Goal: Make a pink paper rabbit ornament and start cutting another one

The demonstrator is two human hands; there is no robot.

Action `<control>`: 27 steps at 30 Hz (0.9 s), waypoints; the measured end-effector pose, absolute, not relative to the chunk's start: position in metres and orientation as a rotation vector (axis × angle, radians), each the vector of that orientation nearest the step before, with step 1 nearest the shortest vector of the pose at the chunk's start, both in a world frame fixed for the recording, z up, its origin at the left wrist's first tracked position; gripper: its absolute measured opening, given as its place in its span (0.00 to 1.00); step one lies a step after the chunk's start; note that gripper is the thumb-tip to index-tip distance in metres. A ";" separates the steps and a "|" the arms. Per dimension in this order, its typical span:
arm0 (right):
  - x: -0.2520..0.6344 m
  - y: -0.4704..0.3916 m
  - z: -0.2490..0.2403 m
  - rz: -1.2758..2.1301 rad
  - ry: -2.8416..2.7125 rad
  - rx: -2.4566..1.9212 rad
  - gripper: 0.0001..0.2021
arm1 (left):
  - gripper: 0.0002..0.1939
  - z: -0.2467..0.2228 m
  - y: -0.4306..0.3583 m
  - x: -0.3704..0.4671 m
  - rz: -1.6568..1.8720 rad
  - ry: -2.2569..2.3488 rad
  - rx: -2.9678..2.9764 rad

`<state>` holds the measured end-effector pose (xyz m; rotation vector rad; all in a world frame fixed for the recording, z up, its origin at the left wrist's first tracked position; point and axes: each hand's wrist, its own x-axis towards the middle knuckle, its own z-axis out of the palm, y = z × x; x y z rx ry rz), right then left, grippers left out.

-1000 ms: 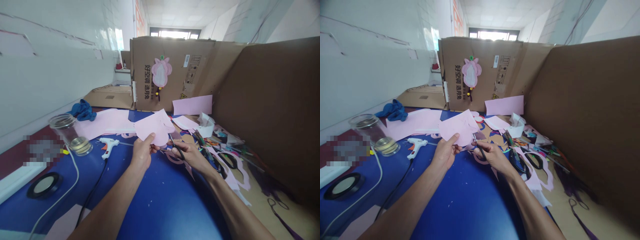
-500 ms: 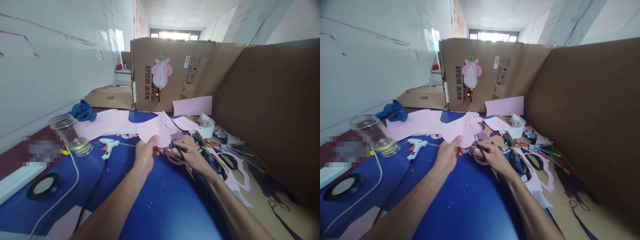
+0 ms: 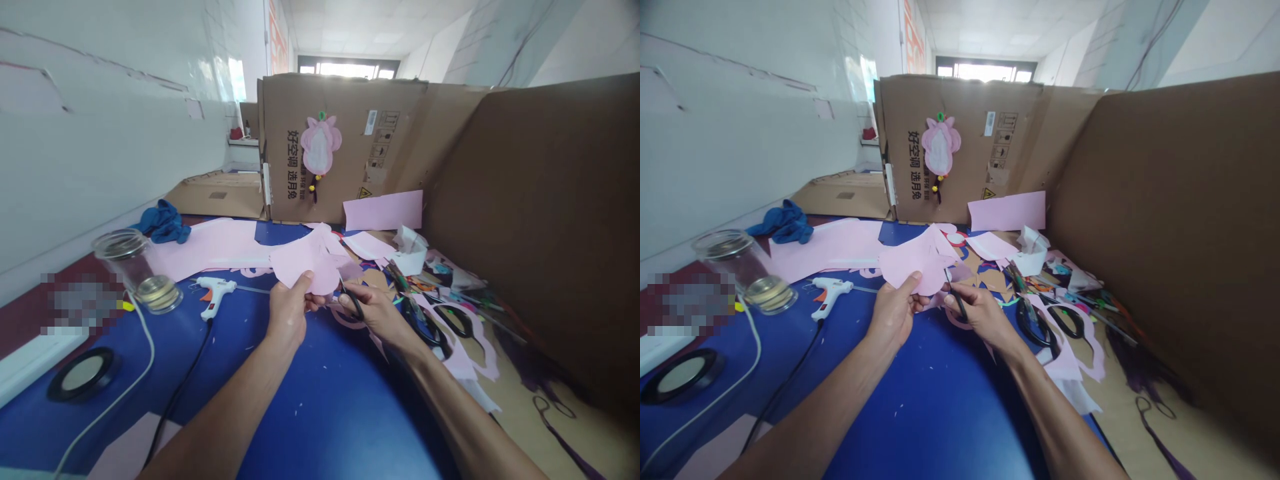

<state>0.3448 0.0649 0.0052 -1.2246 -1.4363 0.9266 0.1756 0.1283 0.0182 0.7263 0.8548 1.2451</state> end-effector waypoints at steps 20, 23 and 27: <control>0.340 0.065 0.005 0.996 -1.393 -1.231 0.30 | 0.22 0.015 0.126 0.177 1.253 0.840 0.769; 0.339 0.065 0.007 0.992 -1.411 -1.215 0.28 | 0.22 0.016 0.126 0.177 1.261 0.839 0.771; 0.339 0.065 0.008 1.024 -1.417 -1.192 0.27 | 0.22 0.018 0.125 0.177 1.266 0.837 0.768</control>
